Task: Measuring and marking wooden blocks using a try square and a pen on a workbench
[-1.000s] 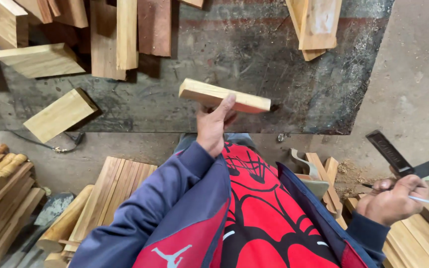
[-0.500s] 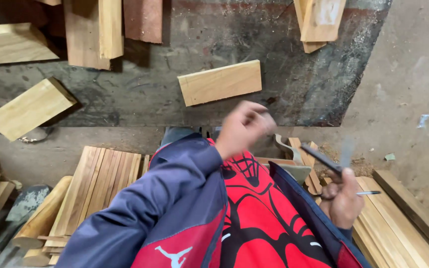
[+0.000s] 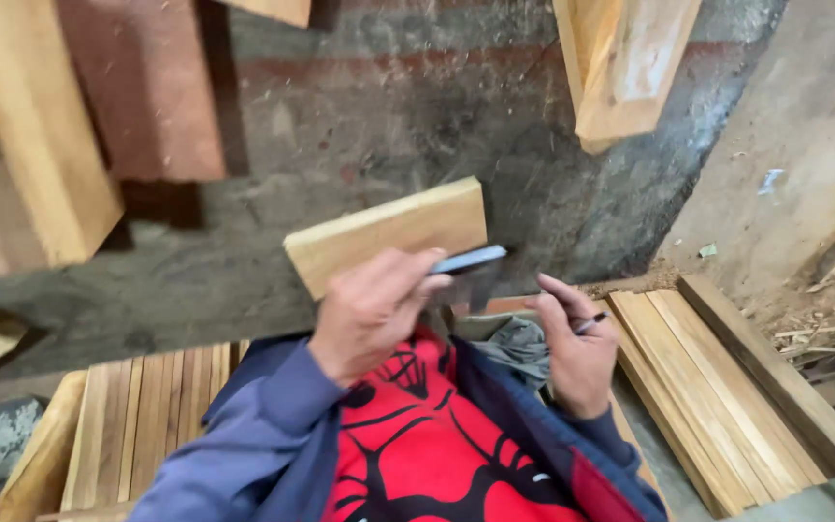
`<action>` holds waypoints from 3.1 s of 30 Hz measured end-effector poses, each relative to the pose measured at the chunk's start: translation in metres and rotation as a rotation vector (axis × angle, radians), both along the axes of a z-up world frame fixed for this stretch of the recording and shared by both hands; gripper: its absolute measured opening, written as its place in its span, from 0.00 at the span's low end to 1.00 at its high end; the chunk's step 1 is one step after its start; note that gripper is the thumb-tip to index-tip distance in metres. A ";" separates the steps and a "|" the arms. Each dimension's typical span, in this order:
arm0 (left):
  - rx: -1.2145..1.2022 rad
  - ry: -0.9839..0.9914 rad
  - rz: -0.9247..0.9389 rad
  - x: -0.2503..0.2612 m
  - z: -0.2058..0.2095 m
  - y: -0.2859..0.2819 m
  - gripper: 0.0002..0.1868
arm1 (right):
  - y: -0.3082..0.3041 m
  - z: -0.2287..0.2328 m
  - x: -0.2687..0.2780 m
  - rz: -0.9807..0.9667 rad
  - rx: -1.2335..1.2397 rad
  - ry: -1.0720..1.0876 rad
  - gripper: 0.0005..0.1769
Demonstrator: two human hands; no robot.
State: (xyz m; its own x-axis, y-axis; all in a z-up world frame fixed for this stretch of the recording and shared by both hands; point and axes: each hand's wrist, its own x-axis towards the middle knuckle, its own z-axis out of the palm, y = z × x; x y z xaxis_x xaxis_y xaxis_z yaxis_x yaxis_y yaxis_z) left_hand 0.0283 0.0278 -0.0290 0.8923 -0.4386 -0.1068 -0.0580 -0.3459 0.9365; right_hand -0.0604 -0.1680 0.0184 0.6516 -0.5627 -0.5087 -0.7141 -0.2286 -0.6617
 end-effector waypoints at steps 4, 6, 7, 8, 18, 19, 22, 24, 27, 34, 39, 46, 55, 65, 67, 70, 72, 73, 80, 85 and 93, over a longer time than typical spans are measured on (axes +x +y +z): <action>0.230 -0.070 0.043 0.042 -0.021 0.007 0.09 | 0.005 -0.040 0.031 0.155 -0.205 0.013 0.13; 0.298 -0.109 0.038 0.052 -0.036 0.007 0.11 | 0.009 -0.052 0.044 0.283 -0.183 -0.049 0.18; 0.296 -0.095 0.023 0.049 -0.037 0.003 0.11 | 0.013 -0.052 0.047 0.272 -0.181 -0.032 0.18; 0.292 -0.121 0.023 0.051 -0.040 -0.002 0.10 | 0.015 -0.056 0.054 0.252 -0.167 -0.084 0.14; 0.287 -0.088 0.013 0.052 -0.052 -0.010 0.08 | 0.006 -0.075 0.053 0.223 -0.098 -0.143 0.09; 0.292 -0.085 0.005 0.052 -0.052 -0.011 0.08 | 0.005 -0.077 0.051 0.215 -0.092 -0.139 0.09; 0.253 -0.055 0.019 0.053 -0.051 -0.013 0.07 | 0.004 -0.079 0.049 0.193 -0.068 -0.175 0.08; 0.258 -0.040 0.018 0.052 -0.052 -0.013 0.08 | 0.003 -0.078 0.050 0.203 -0.074 -0.165 0.08; 0.264 -0.038 0.025 0.051 -0.053 -0.014 0.08 | 0.003 -0.079 0.050 0.216 -0.079 -0.166 0.08; 0.263 -0.034 0.021 0.052 -0.053 -0.017 0.07 | 0.001 -0.082 0.049 0.224 -0.085 -0.173 0.08; 0.401 -0.065 -0.062 0.050 -0.049 -0.016 0.08 | 0.004 -0.078 0.047 0.306 -0.125 -0.083 0.09; 0.398 -0.063 -0.068 0.050 -0.049 -0.016 0.08 | 0.003 -0.079 0.047 0.322 -0.126 -0.094 0.09; 0.398 -0.138 -0.070 0.049 -0.050 -0.016 0.08 | -0.007 -0.070 0.048 0.238 -0.256 -0.179 0.15; 0.405 -0.171 -0.055 0.048 -0.049 -0.016 0.08 | -0.009 -0.061 0.063 0.356 -0.237 -0.264 0.06; 0.398 -0.170 -0.053 0.049 -0.048 -0.016 0.08 | -0.009 -0.062 0.067 0.432 -0.210 -0.307 0.10; 0.405 -0.176 -0.057 0.048 -0.049 -0.016 0.07 | -0.011 -0.061 0.068 0.550 -0.112 -0.366 0.14; 0.419 -0.188 -0.066 0.047 -0.050 -0.016 0.08 | -0.011 -0.059 0.067 0.622 -0.090 -0.391 0.14; 0.415 -0.187 -0.068 0.047 -0.050 -0.016 0.08 | -0.010 -0.056 0.065 0.620 -0.093 -0.388 0.14; 0.400 -0.190 -0.060 0.045 -0.051 -0.016 0.08 | -0.012 -0.055 0.049 0.492 -0.163 -0.390 0.05; 0.393 -0.182 -0.066 0.042 -0.052 -0.016 0.07 | -0.015 -0.058 0.041 0.536 -0.200 -0.356 0.06; 0.404 -0.185 -0.083 0.040 -0.053 -0.015 0.08 | -0.017 -0.059 0.033 0.602 -0.238 -0.319 0.06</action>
